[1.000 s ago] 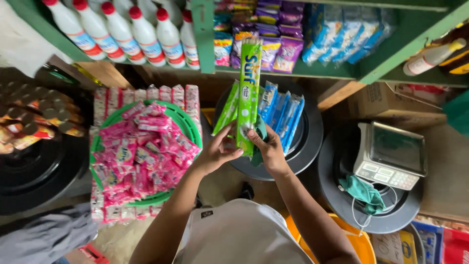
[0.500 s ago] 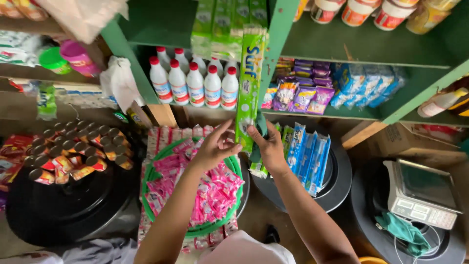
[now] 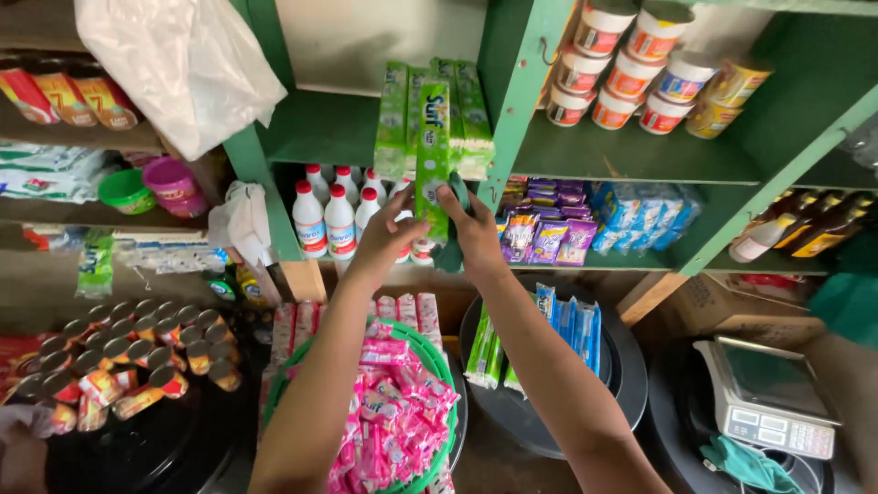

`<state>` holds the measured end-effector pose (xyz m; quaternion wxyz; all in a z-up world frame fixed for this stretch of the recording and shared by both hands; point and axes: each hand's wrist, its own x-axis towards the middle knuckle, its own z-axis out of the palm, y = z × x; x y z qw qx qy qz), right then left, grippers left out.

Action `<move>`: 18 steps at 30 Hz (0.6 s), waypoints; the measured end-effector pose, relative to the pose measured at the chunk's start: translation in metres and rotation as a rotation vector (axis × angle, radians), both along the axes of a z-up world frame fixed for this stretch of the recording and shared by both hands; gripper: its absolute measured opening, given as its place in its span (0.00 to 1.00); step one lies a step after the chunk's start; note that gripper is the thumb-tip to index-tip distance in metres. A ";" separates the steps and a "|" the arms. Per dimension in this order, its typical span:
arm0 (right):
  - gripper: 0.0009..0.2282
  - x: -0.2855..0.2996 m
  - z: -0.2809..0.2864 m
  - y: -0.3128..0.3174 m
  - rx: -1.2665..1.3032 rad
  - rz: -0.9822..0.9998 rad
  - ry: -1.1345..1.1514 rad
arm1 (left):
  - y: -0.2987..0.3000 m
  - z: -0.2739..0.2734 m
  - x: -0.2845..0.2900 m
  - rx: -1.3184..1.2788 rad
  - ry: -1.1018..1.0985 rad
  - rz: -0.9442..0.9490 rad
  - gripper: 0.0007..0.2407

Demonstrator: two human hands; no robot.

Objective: Wiping down detergent soap bars with a cloth and organizing them on the store shelf.

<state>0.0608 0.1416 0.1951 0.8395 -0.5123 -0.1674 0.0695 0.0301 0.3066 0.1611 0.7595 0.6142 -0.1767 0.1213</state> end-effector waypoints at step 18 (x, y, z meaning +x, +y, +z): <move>0.19 0.038 0.025 0.002 -0.277 -0.043 -0.141 | -0.004 0.018 0.021 -0.139 0.106 0.101 0.31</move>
